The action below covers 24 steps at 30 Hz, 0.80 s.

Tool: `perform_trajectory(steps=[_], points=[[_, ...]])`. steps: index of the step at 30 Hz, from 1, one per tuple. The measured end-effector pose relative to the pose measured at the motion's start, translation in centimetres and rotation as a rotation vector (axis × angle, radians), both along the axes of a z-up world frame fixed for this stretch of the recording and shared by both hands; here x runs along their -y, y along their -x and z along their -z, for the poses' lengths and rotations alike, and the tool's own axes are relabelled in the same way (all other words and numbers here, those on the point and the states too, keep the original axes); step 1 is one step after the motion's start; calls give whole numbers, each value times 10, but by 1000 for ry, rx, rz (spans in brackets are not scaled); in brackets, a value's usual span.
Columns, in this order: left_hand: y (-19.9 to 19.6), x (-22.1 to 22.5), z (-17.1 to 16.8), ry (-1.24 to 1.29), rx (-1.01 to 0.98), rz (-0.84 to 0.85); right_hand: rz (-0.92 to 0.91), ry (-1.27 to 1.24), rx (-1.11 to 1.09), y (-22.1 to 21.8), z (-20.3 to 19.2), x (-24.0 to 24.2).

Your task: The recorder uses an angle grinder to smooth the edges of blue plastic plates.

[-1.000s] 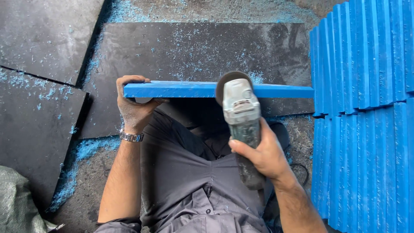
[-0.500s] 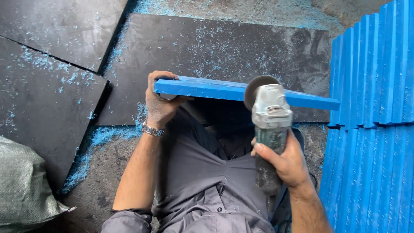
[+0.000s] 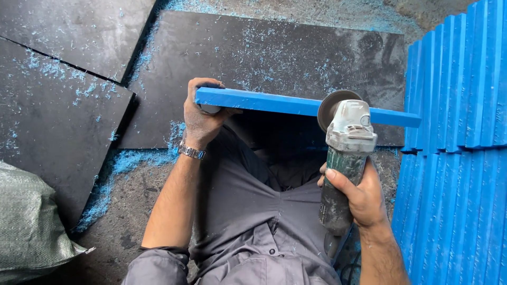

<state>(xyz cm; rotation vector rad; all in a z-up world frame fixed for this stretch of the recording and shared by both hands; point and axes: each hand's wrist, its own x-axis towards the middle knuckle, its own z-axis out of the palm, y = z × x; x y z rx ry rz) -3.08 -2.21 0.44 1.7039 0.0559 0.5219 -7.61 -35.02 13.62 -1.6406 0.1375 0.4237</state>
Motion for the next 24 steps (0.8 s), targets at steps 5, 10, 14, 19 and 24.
perform_trajectory(steps=[5, 10, 14, 19, 24], points=[[-1, 0, -3, -45, 12, -40, -145, 44, 25, -9, -1, -46], [-2, -1, 1, -72, 2, -47, -331, 191, 181, -14, -2, -71], [-4, -2, 8, -65, -64, -49, -153, 71, -8, -5, 3, -31], [-7, 0, 11, -54, -11, -59, -20, 1, -3, -3, 2, 0], [-4, -1, 13, -60, 7, -58, -154, 90, 24, -14, -3, -53]])
